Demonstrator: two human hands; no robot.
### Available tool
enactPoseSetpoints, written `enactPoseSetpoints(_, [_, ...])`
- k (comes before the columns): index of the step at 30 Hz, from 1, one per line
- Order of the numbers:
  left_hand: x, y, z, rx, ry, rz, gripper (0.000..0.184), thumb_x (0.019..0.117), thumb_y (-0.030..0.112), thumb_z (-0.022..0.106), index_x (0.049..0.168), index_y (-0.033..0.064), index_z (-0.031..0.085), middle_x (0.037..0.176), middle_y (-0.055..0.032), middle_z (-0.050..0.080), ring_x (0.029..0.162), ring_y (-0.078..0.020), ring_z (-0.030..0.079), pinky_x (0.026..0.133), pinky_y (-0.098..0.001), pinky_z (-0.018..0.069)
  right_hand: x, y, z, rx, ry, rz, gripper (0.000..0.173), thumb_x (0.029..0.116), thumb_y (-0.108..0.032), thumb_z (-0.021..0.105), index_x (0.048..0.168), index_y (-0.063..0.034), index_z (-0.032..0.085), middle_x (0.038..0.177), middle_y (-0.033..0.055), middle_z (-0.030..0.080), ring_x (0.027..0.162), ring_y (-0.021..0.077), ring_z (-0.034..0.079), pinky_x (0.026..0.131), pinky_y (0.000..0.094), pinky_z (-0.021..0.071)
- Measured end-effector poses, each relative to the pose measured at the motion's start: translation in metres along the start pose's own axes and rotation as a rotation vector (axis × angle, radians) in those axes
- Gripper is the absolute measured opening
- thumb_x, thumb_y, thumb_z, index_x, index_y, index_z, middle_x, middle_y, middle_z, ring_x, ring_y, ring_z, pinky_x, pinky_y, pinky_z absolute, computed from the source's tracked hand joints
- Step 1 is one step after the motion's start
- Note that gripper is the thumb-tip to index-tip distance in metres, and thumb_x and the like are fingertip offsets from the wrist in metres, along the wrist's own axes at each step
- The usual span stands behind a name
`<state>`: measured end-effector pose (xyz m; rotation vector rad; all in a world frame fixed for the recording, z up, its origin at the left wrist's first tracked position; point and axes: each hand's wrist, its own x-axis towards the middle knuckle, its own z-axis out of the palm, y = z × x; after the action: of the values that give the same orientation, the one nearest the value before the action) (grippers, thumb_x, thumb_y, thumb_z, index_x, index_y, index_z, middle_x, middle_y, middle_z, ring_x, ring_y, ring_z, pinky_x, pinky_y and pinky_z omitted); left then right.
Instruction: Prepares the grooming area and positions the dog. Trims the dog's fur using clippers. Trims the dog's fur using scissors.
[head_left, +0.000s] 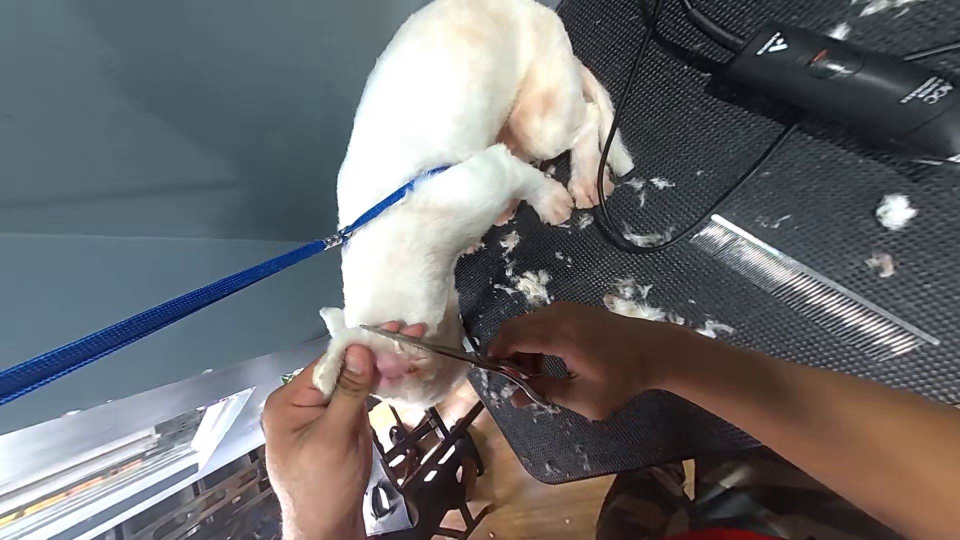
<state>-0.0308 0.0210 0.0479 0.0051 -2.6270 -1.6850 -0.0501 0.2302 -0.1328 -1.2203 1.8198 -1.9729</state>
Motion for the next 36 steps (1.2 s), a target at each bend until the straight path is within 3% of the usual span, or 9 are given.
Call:
enactPoseSetpoints(11, [-0.001, 0.001, -0.004, 0.016, -0.033, -0.040, 0.027, 0.0991, 0.036, 0.066, 0.099, 0.0120, 0.078, 0.097, -0.0111, 0.078, 0.095, -0.0232, 0.077, 0.088, -0.0375, 0.0630, 0.002, -0.004, -0.001, -0.011, 0.006, -0.006, 0.027, 0.0908, -0.029, 0.071, 0.109, -0.0085, 0.071, 0.087, -0.0055, 0.068, 0.076, -0.0013, 0.063, 0.067, 0.0156, 0.0556])
enactPoseSetpoints(14, [0.000, 0.003, -0.003, 0.038, -0.031, -0.082, 0.027, 0.0994, 0.038, 0.065, 0.095, 0.0153, 0.079, 0.091, -0.0044, 0.077, 0.087, -0.0148, 0.075, 0.083, -0.0317, 0.0625, 0.005, -0.008, -0.002, -0.003, 0.040, 0.025, 0.030, 0.0907, -0.032, 0.072, 0.110, -0.0090, 0.071, 0.091, -0.0047, 0.069, 0.079, -0.0006, 0.065, 0.069, 0.0172, 0.0578])
enactPoseSetpoints(17, [0.001, 0.007, -0.001, 0.022, -0.083, -0.138, 0.030, 0.1034, 0.035, 0.059, 0.100, 0.0119, 0.078, 0.101, -0.0089, 0.078, 0.096, -0.0200, 0.076, 0.088, -0.0363, 0.0622, 0.009, -0.021, -0.003, 0.020, 0.123, 0.079, 0.038, 0.0912, -0.036, 0.074, 0.115, -0.0068, 0.067, 0.098, -0.0018, 0.067, 0.086, 0.0025, 0.065, 0.076, 0.0214, 0.0589])
enactPoseSetpoints(20, [0.006, 0.008, -0.002, 0.027, -0.119, -0.179, 0.033, 0.1079, 0.026, 0.050, 0.106, 0.0054, 0.075, 0.107, -0.0123, 0.077, 0.100, -0.0240, 0.075, 0.090, -0.0413, 0.0619, 0.011, -0.034, -0.004, -0.096, 0.302, 0.156, 0.031, 0.0873, -0.022, 0.077, 0.113, -0.0073, 0.068, 0.094, -0.0017, 0.070, 0.078, 0.0045, 0.067, 0.071, 0.0246, 0.0619])
enactPoseSetpoints(22, [0.007, 0.008, -0.005, 0.052, -0.101, -0.234, 0.033, 0.1087, 0.021, 0.047, 0.106, 0.0046, 0.075, 0.107, -0.0108, 0.078, 0.098, -0.0227, 0.075, 0.089, -0.0414, 0.0619, 0.011, -0.046, -0.008, -0.106, 0.301, 0.237, 0.038, 0.0893, -0.030, 0.077, 0.118, -0.0081, 0.066, 0.103, -0.0003, 0.069, 0.090, 0.0072, 0.069, 0.081, 0.0284, 0.0625])
enactPoseSetpoints(24, [0.008, 0.010, -0.008, 0.074, -0.088, -0.284, 0.033, 0.1097, 0.022, 0.046, 0.107, 0.0058, 0.075, 0.105, -0.0089, 0.078, 0.096, -0.0214, 0.075, 0.087, -0.0409, 0.0626, 0.009, -0.057, -0.011, -0.086, 0.267, 0.328, 0.043, 0.0904, -0.035, 0.076, 0.122, -0.0093, 0.064, 0.109, 0.0004, 0.067, 0.099, 0.0099, 0.067, 0.089, 0.0338, 0.0606])
enactPoseSetpoints(28, [0.014, 0.010, -0.014, 0.037, -0.121, -0.312, 0.035, 0.1094, 0.024, 0.046, 0.101, 0.0065, 0.076, 0.097, -0.0084, 0.078, 0.089, -0.0195, 0.075, 0.082, -0.0391, 0.0620, 0.009, -0.066, -0.019, -0.178, 0.283, 0.376, 0.044, 0.0952, -0.038, 0.072, 0.126, -0.0080, 0.064, 0.109, 0.0031, 0.069, 0.095, 0.0109, 0.069, 0.087, 0.0329, 0.0613])
enactPoseSetpoints(31, [0.017, 0.010, -0.019, 0.055, -0.182, -0.307, 0.037, 0.1090, 0.025, 0.048, 0.094, 0.0064, 0.075, 0.086, -0.0063, 0.076, 0.082, -0.0163, 0.072, 0.079, -0.0369, 0.0602, 0.017, -0.080, -0.029, -0.258, 0.339, 0.314, 0.036, 0.0937, -0.035, 0.072, 0.119, -0.0105, 0.069, 0.103, 0.0004, 0.072, 0.089, 0.0089, 0.070, 0.082, 0.0308, 0.0616])
enactPoseSetpoints(36, [0.022, 0.015, -0.025, 0.104, -0.284, -0.295, 0.038, 0.1091, 0.029, 0.049, 0.091, 0.0064, 0.073, 0.082, -0.0033, 0.073, 0.079, -0.0122, 0.070, 0.079, -0.0344, 0.0582, 0.034, -0.110, -0.043, -0.368, 0.183, 0.301, 0.033, 0.0945, -0.031, 0.070, 0.119, -0.0089, 0.069, 0.102, 0.0023, 0.071, 0.087, 0.0107, 0.070, 0.081, 0.0322, 0.0616])
